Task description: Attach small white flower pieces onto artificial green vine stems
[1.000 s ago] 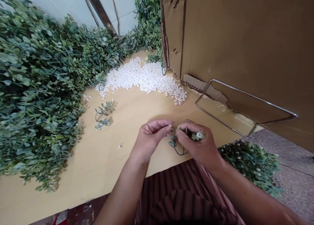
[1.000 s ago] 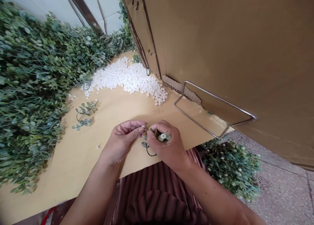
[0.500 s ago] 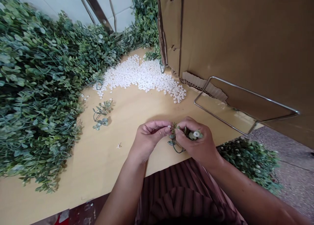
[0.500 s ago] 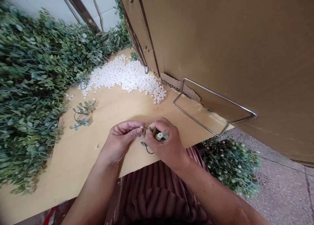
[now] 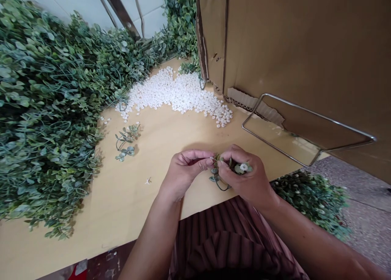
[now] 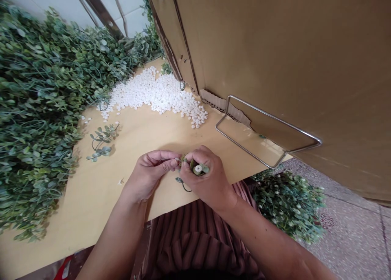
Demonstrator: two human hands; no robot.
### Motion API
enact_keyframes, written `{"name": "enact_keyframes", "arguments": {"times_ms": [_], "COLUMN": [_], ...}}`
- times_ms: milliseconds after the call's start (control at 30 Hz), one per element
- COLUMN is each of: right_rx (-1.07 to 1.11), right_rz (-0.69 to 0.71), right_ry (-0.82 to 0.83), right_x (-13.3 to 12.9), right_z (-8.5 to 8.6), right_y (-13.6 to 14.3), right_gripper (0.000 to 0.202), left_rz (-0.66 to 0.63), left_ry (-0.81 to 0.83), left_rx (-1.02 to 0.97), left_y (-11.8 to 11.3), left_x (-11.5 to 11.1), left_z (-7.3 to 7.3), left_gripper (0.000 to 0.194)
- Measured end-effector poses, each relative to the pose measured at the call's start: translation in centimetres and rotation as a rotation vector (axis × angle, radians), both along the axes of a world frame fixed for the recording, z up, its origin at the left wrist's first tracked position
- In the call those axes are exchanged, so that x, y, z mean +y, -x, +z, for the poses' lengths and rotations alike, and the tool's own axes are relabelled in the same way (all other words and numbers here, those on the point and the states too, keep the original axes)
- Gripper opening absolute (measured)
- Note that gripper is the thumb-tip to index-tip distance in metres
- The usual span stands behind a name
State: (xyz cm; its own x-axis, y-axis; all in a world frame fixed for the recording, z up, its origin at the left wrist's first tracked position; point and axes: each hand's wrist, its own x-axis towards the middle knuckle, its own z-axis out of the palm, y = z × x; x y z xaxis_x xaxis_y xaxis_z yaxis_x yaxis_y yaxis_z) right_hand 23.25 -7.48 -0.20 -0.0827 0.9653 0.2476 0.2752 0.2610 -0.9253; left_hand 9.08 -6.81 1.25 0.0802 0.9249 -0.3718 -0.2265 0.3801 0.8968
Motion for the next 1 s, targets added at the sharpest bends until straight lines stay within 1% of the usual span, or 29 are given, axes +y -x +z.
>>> {"name": "enact_keyframes", "arguments": {"times_ms": [200, 500, 767, 900, 1000], "right_rx": [-0.005, -0.021, 0.01, 0.012, -0.011], "right_rz": [0.042, 0.074, 0.076, 0.088, 0.067], "right_ry": [0.016, 0.041, 0.104, 0.112, 0.103], "right_x": [-0.03, 0.02, -0.13, -0.17, -0.06], "right_z": [0.13, -0.05, 0.21, 0.11, 0.13], "right_y": [-0.22, -0.22, -0.45, -0.38, -0.2], "right_gripper": [0.014, 0.013, 0.011, 0.012, 0.012], "left_rz": [-0.024, -0.075, -0.017, 0.017, 0.021], "left_ry": [0.027, 0.04, 0.007, -0.017, -0.03], "left_rx": [0.033, 0.085, 0.05, 0.043, 0.043], "left_y": [0.27, 0.47, 0.68, 0.88, 0.9], "left_x": [-0.07, -0.15, -0.1, -0.11, -0.19], "left_z": [0.27, 0.29, 0.14, 0.04, -0.05], "left_gripper": [0.017, 0.018, 0.02, 0.018, 0.017]}}
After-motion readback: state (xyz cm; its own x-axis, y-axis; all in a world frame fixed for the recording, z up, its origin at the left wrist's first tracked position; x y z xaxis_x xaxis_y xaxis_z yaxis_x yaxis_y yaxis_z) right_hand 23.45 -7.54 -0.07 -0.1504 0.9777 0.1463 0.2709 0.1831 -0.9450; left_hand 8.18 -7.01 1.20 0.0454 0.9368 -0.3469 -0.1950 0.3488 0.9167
